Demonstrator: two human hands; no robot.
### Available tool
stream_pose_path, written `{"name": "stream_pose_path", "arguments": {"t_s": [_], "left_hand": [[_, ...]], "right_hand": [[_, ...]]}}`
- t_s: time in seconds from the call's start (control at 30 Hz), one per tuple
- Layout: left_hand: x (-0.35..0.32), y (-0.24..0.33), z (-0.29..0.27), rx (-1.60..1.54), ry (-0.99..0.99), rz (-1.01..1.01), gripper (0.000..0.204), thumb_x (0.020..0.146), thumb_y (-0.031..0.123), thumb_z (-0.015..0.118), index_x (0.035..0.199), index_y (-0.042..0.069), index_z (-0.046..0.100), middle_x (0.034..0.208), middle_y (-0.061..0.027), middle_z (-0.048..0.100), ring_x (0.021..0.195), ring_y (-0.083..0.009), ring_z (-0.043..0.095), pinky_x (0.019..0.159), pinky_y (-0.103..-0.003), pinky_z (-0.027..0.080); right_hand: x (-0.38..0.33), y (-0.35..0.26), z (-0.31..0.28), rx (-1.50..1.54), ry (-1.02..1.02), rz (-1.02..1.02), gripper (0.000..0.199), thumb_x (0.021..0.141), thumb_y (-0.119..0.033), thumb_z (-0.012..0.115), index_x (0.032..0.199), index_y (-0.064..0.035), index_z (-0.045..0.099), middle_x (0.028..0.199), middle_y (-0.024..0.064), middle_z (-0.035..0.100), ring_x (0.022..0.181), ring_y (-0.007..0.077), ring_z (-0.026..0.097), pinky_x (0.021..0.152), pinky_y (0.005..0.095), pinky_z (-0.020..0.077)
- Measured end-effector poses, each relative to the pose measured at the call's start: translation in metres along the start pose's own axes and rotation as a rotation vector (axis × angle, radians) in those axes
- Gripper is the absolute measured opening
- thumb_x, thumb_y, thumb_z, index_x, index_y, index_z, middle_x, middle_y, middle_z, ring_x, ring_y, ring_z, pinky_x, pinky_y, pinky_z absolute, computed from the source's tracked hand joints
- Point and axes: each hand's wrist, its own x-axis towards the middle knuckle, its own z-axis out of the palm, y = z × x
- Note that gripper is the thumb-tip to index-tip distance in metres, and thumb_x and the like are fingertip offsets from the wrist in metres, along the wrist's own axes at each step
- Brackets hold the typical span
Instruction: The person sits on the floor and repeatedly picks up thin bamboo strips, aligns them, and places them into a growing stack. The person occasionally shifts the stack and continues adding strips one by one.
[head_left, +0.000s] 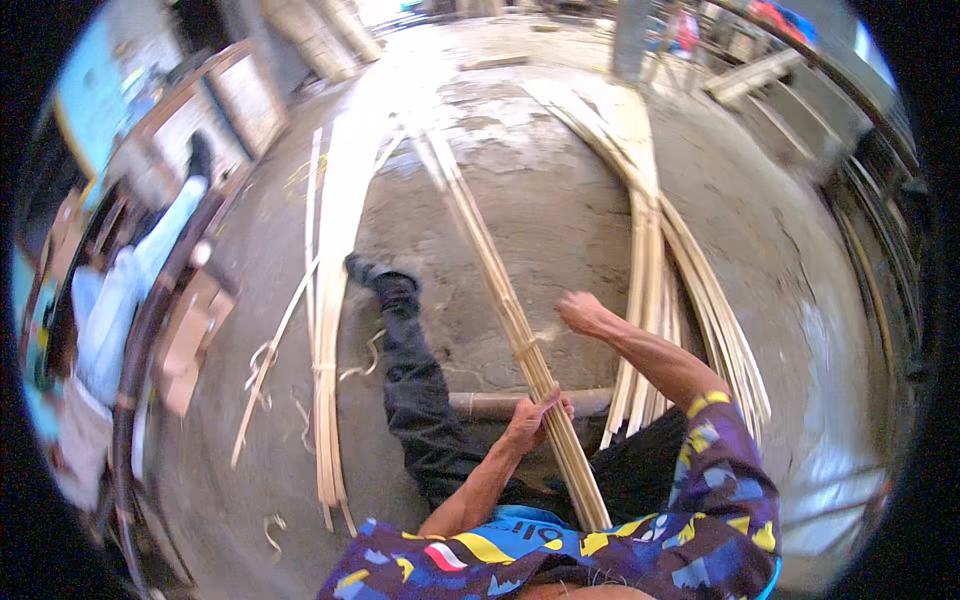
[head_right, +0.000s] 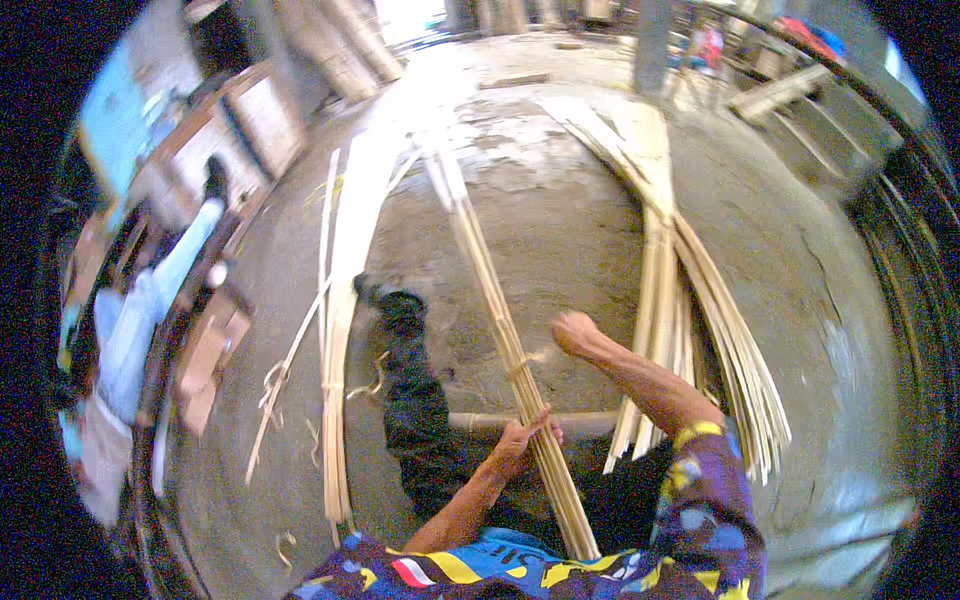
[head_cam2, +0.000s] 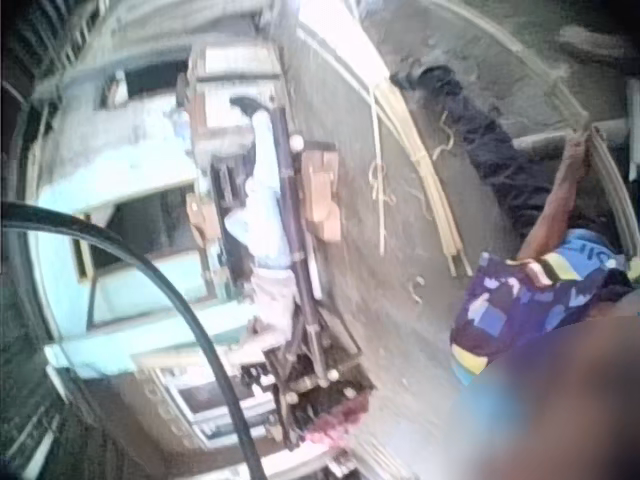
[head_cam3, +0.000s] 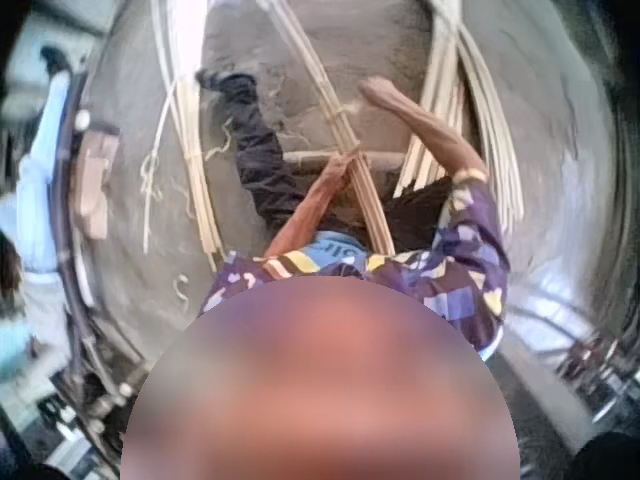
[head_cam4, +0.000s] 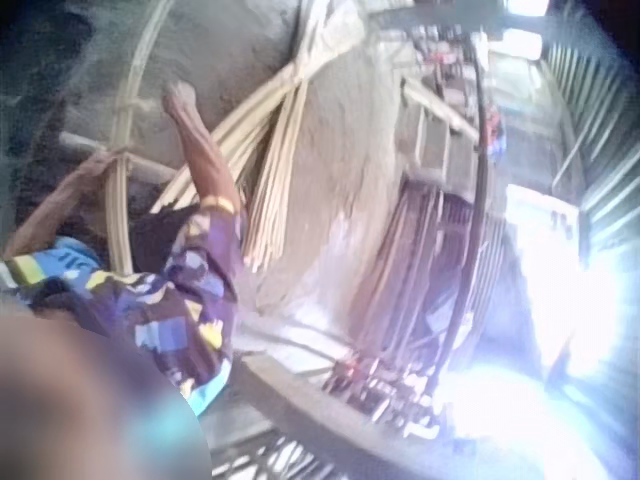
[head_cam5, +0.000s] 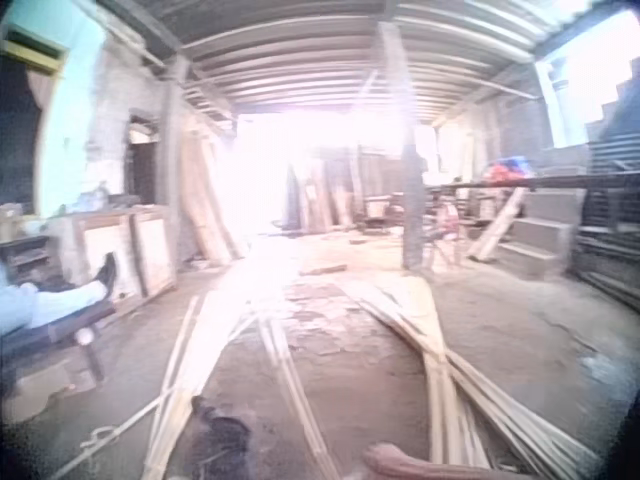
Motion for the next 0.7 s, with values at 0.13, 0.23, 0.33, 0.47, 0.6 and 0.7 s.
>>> {"name": "stream_pose_path", "arguments": {"t_s": [0.13, 0.23, 0.33, 0.47, 0.6, 0.7], "left_hand": [[0.010, -0.005, 0.009, 0.154, 0.163, 0.078, 0.029, 0.075, 0.024, 0.061, 0.085, -0.001, 0.050, 0.073, -0.0100, 0.057, 0.060, -0.0174, 0.057, 0.053, -0.030, 0.049], [0.012, -0.007, 0.009, 0.210, 0.259, 0.151, 0.027, 0.075, 0.020, 0.060, 0.087, -0.001, 0.049, 0.069, -0.0096, 0.056, 0.059, -0.0184, 0.058, 0.052, -0.029, 0.049], [0.013, -0.010, 0.012, 0.253, 0.252, 0.197, 0.024, 0.076, 0.018, 0.058, 0.088, 0.001, 0.046, 0.066, -0.0097, 0.056, 0.057, -0.0198, 0.058, 0.051, -0.030, 0.049], [0.014, -0.017, 0.019, 0.187, 0.239, 0.280, 0.021, 0.079, 0.018, 0.054, 0.084, 0.001, 0.044, 0.063, -0.0099, 0.054, 0.052, -0.0200, 0.056, 0.047, -0.030, 0.048], [0.017, -0.022, 0.011, 0.220, 0.275, 0.291, 0.022, 0.078, 0.021, 0.054, 0.079, 0.001, 0.045, 0.062, -0.0104, 0.054, 0.052, -0.0200, 0.056, 0.047, -0.029, 0.048], [0.026, -0.013, -0.002, 0.168, 0.285, 0.206, 0.021, 0.079, 0.019, 0.054, 0.085, 0.001, 0.044, 0.066, -0.0091, 0.054, 0.053, -0.0189, 0.055, 0.049, -0.029, 0.048]], "right_hand": [[0.019, -0.043, -0.028, 0.246, 0.224, 0.036, 0.012, 0.066, -0.010, 0.051, 0.066, -0.0008, 0.058, 0.062, 0.0177, 0.056, 0.058, 0.0318, 0.058, 0.047, 0.0397, 0.0461], [-0.029, -0.069, -0.019, 0.207, 0.059, -0.388, 0.010, 0.066, -0.010, 0.053, 0.068, -0.0011, 0.057, 0.061, 0.0172, 0.056, 0.058, 0.0296, 0.059, 0.047, 0.0381, 0.0465], [-0.077, -0.041, 0.006, 0.056, 0.013, -0.373, 0.010, 0.065, -0.010, 0.053, 0.067, -0.0027, 0.058, 0.061, 0.0152, 0.057, 0.057, 0.0288, 0.058, 0.046, 0.0381, 0.0452], [-0.051, 0.000, 0.027, -0.063, 0.095, -0.008, 0.013, 0.068, -0.015, 0.052, 0.064, -0.0037, 0.057, 0.063, 0.0144, 0.058, 0.057, 0.0281, 0.058, 0.044, 0.0382, 0.0444], [0.013, -0.018, 0.010, 0.470, 0.579, 0.183, 0.015, 0.075, -0.019, 0.045, 0.071, -0.0048, 0.051, 0.064, 0.0161, 0.056, 0.055, 0.0315, 0.056, 0.045, 0.0392, 0.0435], [-0.003, -0.050, 0.008, 0.565, 0.494, -0.244, 0.016, 0.079, -0.019, 0.040, 0.075, -0.0050, 0.046, 0.063, 0.0156, 0.053, 0.058, 0.0312, 0.054, 0.047, 0.0391, 0.0422]]}}
